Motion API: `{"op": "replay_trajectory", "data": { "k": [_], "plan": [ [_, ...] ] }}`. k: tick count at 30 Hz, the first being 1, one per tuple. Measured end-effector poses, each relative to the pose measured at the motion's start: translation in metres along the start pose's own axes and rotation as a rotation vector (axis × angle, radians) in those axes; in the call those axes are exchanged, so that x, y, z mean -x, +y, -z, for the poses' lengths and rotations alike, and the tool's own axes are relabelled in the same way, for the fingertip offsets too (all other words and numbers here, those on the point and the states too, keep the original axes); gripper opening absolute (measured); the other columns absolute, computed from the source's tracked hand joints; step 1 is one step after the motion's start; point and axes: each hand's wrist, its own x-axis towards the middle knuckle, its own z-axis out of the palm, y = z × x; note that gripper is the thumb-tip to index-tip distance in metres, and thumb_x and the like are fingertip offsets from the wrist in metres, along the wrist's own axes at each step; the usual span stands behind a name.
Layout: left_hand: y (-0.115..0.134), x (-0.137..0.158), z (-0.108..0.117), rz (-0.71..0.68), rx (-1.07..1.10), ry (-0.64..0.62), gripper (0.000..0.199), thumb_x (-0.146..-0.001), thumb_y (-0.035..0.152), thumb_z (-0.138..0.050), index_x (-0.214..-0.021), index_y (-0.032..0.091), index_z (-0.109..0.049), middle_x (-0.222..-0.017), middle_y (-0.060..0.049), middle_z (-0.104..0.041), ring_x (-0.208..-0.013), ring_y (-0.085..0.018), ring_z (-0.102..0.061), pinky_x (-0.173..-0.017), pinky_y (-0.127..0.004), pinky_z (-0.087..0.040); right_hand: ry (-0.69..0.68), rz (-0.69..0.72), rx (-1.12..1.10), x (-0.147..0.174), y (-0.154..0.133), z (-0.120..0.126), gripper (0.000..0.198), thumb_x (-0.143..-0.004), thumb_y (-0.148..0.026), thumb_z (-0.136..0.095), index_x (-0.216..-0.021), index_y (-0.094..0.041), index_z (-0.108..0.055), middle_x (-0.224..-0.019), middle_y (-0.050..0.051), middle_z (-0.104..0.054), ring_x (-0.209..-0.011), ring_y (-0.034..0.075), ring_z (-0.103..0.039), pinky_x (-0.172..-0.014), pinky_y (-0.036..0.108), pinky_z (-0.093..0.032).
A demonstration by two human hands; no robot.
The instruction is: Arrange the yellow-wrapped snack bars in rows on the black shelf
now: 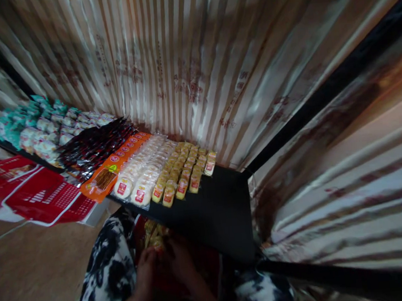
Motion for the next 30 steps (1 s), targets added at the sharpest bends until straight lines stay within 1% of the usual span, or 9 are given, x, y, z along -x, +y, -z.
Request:
{"op": "replay_trajectory", "data": {
  "k": [3,6,9,12,15,18,22,25,30],
  "plan": [
    [0.007,0.017,0.001,-0.075,0.032,-0.091,0.036,-0.072,0.044,-0.047,-0.094,0.018,-0.058,-0.101,-0.008,-0.066,-0.098,-0.024,-0.061,-0.087,-0.034,-0.048,0.025,-0.001,-0.009,0.011,-0.008,0.012,0.034,-0.073,-0.02,-0.052,-0.104,-0.022,-0.064,-0.11,0.01,-0.066,-0.105,0.025,-0.059,-0.094,0.037,-0.042],
    [0.018,0.03,0.001,-0.208,-0.009,-0.151,0.037,-0.073,0.039,-0.046,-0.101,0.018,-0.056,-0.11,-0.008,-0.063,-0.105,-0.022,-0.057,-0.094,-0.033,-0.045,0.05,0.007,-0.057,0.021,-0.02,0.025,0.03,-0.074,-0.021,-0.051,-0.102,-0.021,-0.063,-0.108,0.009,-0.066,-0.103,0.024,-0.06,-0.092,0.035,-0.043],
    [0.034,0.04,-0.002,-0.384,-0.073,-0.166,0.035,-0.074,0.034,-0.045,-0.102,0.017,-0.057,-0.11,-0.009,-0.061,-0.108,-0.021,-0.055,-0.096,-0.034,-0.043,0.103,0.001,-0.096,0.029,-0.036,0.039,0.026,-0.076,-0.023,-0.052,-0.099,-0.022,-0.063,-0.105,0.008,-0.067,-0.099,0.023,-0.061,-0.089,0.034,-0.044],
    [0.054,0.047,-0.009,-0.543,-0.128,-0.188,0.033,-0.079,0.032,-0.042,-0.104,0.018,-0.058,-0.111,-0.009,-0.059,-0.108,-0.021,-0.053,-0.099,-0.037,-0.04,0.17,-0.005,-0.142,0.032,-0.048,0.053,0.023,-0.079,-0.029,-0.052,-0.1,-0.022,-0.061,-0.101,0.007,-0.068,-0.093,0.021,-0.063,-0.086,0.033,-0.046],
    [0.077,0.052,-0.02,-0.653,-0.142,-0.24,0.032,-0.083,0.03,-0.039,-0.106,0.018,-0.058,-0.111,-0.009,-0.058,-0.107,-0.019,-0.053,-0.098,-0.036,-0.04,0.241,0.025,-0.197,0.027,-0.054,0.067,0.023,-0.08,-0.033,-0.052,-0.098,-0.022,-0.059,-0.097,0.006,-0.069,-0.09,0.02,-0.064,-0.083,0.032,-0.048],
    [0.097,0.054,-0.036,-0.689,-0.174,-0.263,0.035,-0.083,0.029,-0.039,-0.112,0.017,-0.056,-0.115,-0.01,-0.058,-0.11,-0.02,-0.052,-0.1,-0.035,-0.039,0.271,0.024,-0.267,0.014,-0.052,0.082,0.025,-0.079,-0.039,-0.054,-0.097,-0.022,-0.058,-0.094,0.006,-0.069,-0.084,0.02,-0.066,-0.077,0.031,-0.051],
    [0.116,0.053,-0.061,-0.665,-0.261,-0.273,0.04,-0.082,0.023,-0.038,-0.119,0.014,-0.052,-0.122,-0.011,-0.055,-0.116,-0.02,-0.048,-0.104,-0.035,-0.035,0.358,-0.005,-0.312,-0.006,-0.043,0.099,0.032,-0.076,-0.045,-0.054,-0.097,-0.02,-0.057,-0.09,0.007,-0.069,-0.073,0.02,-0.067,-0.069,0.03,-0.053],
    [0.121,0.05,-0.081,-0.665,-0.296,-0.276,0.042,-0.083,0.022,-0.037,-0.121,0.013,-0.051,-0.125,-0.012,-0.054,-0.119,-0.02,-0.046,-0.106,-0.036,-0.032,0.44,0.002,-0.243,-0.022,-0.037,0.109,0.033,-0.075,-0.046,-0.054,-0.094,-0.02,-0.058,-0.085,0.006,-0.069,-0.068,0.018,-0.066,-0.066,0.029,-0.053],
    [0.12,0.042,-0.106,-0.692,-0.346,-0.274,0.047,-0.082,0.018,-0.037,-0.126,0.009,-0.049,-0.135,-0.012,-0.047,-0.127,-0.019,-0.039,-0.111,-0.035,-0.026,0.527,-0.062,-0.056,-0.044,-0.031,0.121,0.031,-0.073,-0.044,-0.051,-0.091,-0.02,-0.06,-0.084,0.004,-0.068,-0.065,0.016,-0.064,-0.065,0.027,-0.051]
  ]
}}
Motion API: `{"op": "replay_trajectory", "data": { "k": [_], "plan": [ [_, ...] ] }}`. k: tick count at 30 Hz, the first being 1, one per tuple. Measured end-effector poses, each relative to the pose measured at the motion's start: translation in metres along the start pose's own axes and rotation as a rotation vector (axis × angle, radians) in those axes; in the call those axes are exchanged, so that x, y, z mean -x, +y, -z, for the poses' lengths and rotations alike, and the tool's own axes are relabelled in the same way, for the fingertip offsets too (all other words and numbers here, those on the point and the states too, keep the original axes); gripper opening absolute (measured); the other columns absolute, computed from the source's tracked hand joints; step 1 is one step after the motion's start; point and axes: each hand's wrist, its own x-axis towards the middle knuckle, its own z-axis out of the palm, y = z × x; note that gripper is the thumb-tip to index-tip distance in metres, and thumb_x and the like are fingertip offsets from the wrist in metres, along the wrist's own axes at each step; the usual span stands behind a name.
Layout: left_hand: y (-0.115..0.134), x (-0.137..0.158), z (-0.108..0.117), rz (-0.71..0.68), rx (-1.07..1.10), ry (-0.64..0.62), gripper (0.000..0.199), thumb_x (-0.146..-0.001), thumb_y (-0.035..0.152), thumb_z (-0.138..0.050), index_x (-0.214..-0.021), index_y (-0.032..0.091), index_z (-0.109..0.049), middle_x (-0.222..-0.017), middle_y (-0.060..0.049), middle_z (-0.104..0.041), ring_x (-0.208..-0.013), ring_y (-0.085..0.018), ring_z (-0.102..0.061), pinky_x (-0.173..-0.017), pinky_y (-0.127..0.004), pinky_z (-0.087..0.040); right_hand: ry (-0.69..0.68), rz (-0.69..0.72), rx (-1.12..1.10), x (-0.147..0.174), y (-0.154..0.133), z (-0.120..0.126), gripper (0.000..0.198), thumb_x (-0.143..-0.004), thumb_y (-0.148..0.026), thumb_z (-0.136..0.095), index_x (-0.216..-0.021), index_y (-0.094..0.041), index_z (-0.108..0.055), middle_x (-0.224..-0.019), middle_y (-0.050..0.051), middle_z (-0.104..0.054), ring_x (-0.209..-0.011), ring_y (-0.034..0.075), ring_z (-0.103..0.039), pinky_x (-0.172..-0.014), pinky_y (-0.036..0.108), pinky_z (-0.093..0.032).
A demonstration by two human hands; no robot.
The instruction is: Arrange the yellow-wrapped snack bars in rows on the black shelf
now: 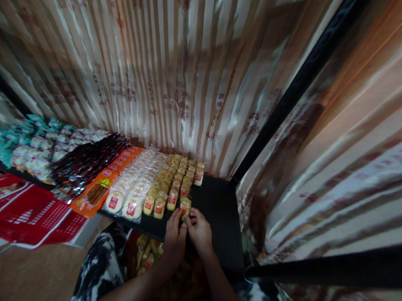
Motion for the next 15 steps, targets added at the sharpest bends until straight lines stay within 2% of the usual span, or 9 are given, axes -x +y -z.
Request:
{"op": "replay_trajectory", "data": {
  "k": [5,11,15],
  "plan": [
    [-0.004,-0.012,-0.009,-0.015,-0.068,-0.063,0.049,-0.082,0.015,-0.036,-0.128,0.009,-0.049,-0.143,-0.011,-0.038,-0.133,-0.02,-0.032,-0.114,-0.035,-0.021,0.043,-0.008,0.043,-0.018,0.003,-0.003,0.033,-0.073,-0.044,-0.049,-0.091,-0.019,-0.061,-0.084,0.005,-0.066,-0.067,0.016,-0.063,-0.065,0.027,-0.05],
    [-0.009,-0.02,-0.014,-0.072,-0.076,-0.084,0.049,-0.084,0.017,-0.034,-0.131,0.014,-0.046,-0.142,-0.006,-0.04,-0.134,-0.017,-0.03,-0.114,-0.034,-0.02,0.035,-0.015,0.045,-0.033,0.004,-0.008,0.036,-0.072,-0.04,-0.048,-0.097,-0.017,-0.059,-0.084,0.005,-0.065,-0.064,0.015,-0.061,-0.063,0.026,-0.049],
    [-0.009,-0.024,-0.013,-0.07,-0.095,-0.087,0.049,-0.084,0.017,-0.033,-0.132,0.011,-0.045,-0.141,-0.008,-0.042,-0.132,-0.018,-0.033,-0.113,-0.035,-0.022,0.04,-0.007,0.027,-0.039,0.008,-0.016,0.037,-0.072,-0.039,-0.046,-0.098,-0.017,-0.059,-0.082,0.004,-0.064,-0.062,0.014,-0.06,-0.062,0.026,-0.049]
  ]
}}
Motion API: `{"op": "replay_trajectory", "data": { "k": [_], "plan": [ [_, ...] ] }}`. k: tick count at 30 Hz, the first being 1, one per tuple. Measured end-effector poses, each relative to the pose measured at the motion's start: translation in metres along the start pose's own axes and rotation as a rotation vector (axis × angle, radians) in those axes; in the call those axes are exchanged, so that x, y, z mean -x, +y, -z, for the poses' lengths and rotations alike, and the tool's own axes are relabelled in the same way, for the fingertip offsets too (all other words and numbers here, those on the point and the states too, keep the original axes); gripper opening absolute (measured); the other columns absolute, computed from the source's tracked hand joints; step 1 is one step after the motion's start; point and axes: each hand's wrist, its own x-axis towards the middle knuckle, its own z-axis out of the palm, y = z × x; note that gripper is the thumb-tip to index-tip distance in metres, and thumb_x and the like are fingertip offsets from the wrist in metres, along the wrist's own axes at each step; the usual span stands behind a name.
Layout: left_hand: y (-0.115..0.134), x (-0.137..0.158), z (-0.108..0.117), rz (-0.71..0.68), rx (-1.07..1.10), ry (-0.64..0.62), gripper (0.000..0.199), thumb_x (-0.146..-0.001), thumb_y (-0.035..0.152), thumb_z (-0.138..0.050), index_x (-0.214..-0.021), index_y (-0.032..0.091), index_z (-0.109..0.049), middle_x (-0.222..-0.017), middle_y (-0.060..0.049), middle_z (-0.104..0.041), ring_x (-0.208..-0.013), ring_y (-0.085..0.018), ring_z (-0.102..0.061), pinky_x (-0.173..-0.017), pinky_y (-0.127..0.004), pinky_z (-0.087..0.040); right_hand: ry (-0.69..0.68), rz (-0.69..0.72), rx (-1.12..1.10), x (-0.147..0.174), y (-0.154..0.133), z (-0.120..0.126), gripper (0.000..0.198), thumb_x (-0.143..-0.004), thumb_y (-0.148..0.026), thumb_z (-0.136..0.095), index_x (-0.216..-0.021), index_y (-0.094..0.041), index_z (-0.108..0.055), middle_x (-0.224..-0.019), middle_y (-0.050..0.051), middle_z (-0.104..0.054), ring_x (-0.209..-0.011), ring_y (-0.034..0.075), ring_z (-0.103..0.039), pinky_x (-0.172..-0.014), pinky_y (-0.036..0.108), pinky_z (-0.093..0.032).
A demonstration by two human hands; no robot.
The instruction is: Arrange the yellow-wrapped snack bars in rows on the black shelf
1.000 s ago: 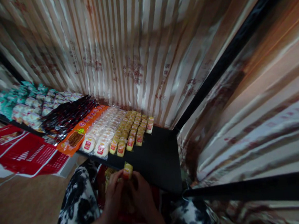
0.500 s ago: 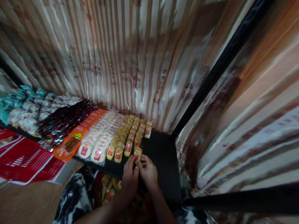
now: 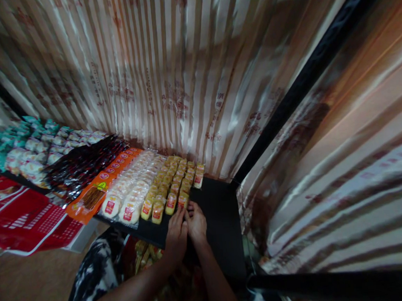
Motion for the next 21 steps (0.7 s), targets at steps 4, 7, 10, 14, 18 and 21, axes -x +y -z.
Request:
{"op": "replay_trajectory", "data": {
  "k": [4,7,10,14,18,21],
  "plan": [
    [-0.001,-0.003,0.002,-0.009,-0.006,0.008,0.049,-0.085,0.017,-0.032,-0.13,0.007,-0.046,-0.139,-0.012,-0.043,-0.131,-0.019,-0.035,-0.112,-0.037,-0.025,0.062,0.052,-0.014,0.0,0.008,-0.007,0.037,-0.072,-0.038,-0.048,-0.099,-0.016,-0.06,-0.09,0.007,-0.06,-0.062,0.014,-0.059,-0.065,0.028,-0.05],
    [-0.003,-0.005,0.003,-0.019,-0.007,0.007,0.048,-0.086,0.019,-0.029,-0.128,0.007,-0.048,-0.139,-0.012,-0.043,-0.13,-0.019,-0.035,-0.112,-0.037,-0.025,0.12,0.089,-0.04,0.001,0.012,-0.01,0.044,-0.074,-0.04,-0.049,-0.109,-0.016,-0.058,-0.096,0.009,-0.059,-0.065,0.015,-0.059,-0.064,0.029,-0.051],
    [-0.006,-0.006,0.002,-0.036,-0.006,0.012,0.048,-0.087,0.02,-0.028,-0.128,0.007,-0.048,-0.14,-0.012,-0.041,-0.131,-0.019,-0.034,-0.112,-0.038,-0.025,0.134,0.132,-0.033,0.0,0.013,-0.011,0.047,-0.077,-0.041,-0.047,-0.115,-0.015,-0.057,-0.096,0.01,-0.059,-0.066,0.015,-0.058,-0.062,0.028,-0.051],
    [-0.008,-0.006,0.002,-0.054,-0.003,0.01,0.049,-0.087,0.021,-0.028,-0.132,0.006,-0.043,-0.142,-0.013,-0.038,-0.134,-0.02,-0.03,-0.112,-0.039,-0.025,0.088,0.152,-0.017,-0.003,0.011,-0.013,0.048,-0.078,-0.041,-0.045,-0.118,-0.016,-0.057,-0.091,0.008,-0.06,-0.065,0.014,-0.058,-0.059,0.026,-0.05],
    [-0.009,-0.005,0.002,-0.073,-0.028,-0.02,0.049,-0.088,0.019,-0.025,-0.133,0.007,-0.041,-0.144,-0.012,-0.035,-0.136,-0.018,-0.026,-0.113,-0.037,-0.022,0.08,0.127,-0.021,-0.003,0.013,-0.015,0.049,-0.078,-0.041,-0.045,-0.12,-0.017,-0.056,-0.094,0.008,-0.059,-0.069,0.014,-0.059,-0.064,0.027,-0.051],
    [-0.009,-0.004,-0.001,-0.063,-0.043,-0.015,0.048,-0.087,0.018,-0.027,-0.131,0.007,-0.043,-0.143,-0.014,-0.036,-0.136,-0.019,-0.026,-0.112,-0.037,-0.023,0.076,0.096,-0.044,0.002,0.014,-0.016,0.052,-0.076,-0.039,-0.047,-0.122,-0.016,-0.052,-0.097,0.008,-0.06,-0.07,0.014,-0.059,-0.066,0.028,-0.052]
  ]
}}
